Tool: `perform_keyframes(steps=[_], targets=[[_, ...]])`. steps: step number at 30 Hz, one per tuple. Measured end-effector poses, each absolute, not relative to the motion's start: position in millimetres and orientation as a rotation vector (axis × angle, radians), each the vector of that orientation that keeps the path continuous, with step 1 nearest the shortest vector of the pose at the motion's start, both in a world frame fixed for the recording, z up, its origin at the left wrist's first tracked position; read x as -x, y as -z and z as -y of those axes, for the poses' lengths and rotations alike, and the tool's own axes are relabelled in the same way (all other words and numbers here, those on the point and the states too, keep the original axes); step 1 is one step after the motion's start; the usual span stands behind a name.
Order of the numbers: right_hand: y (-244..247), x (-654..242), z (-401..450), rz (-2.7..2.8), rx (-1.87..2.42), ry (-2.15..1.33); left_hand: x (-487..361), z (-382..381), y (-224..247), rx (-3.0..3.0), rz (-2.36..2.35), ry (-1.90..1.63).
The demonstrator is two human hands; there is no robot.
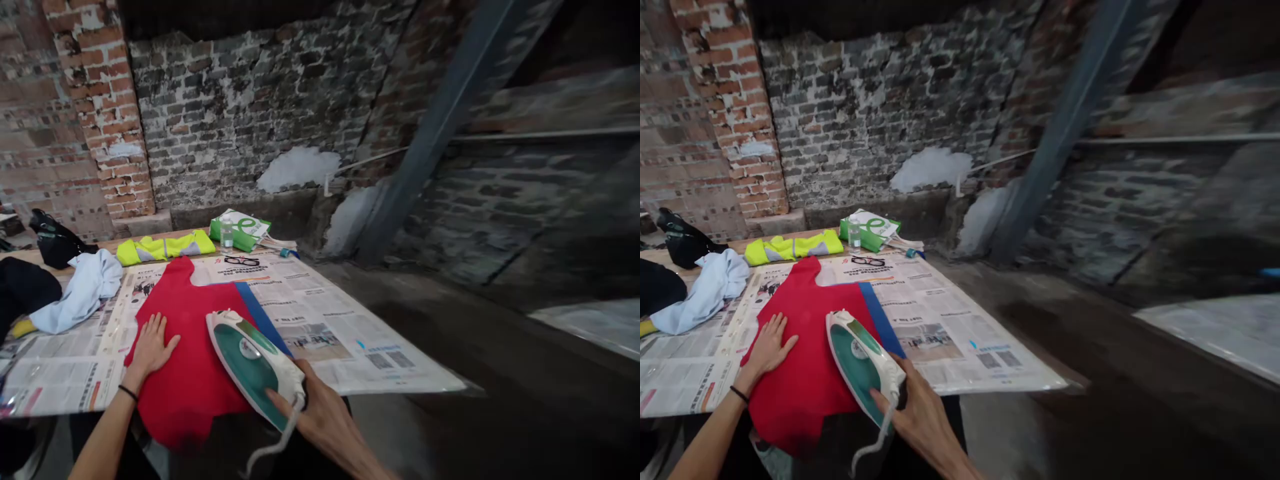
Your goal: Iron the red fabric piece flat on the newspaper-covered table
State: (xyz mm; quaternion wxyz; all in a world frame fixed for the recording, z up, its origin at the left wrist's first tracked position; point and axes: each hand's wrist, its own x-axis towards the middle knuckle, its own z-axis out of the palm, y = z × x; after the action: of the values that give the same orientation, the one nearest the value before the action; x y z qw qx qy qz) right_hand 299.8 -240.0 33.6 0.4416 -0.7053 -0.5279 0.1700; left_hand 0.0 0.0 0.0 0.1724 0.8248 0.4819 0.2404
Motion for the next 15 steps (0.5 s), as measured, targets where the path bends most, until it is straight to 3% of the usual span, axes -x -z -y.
perform_keyframes(steps=[7, 15], targets=[[-67, -322, 221, 1.572, 1.425, -0.801, 32, -3, -17, -1.897, -1.242, -0.864], [-87, -262, 175, 1.807, 1.134, -1.040, 53, -17, -27, -1.645, -1.071, -0.837]])
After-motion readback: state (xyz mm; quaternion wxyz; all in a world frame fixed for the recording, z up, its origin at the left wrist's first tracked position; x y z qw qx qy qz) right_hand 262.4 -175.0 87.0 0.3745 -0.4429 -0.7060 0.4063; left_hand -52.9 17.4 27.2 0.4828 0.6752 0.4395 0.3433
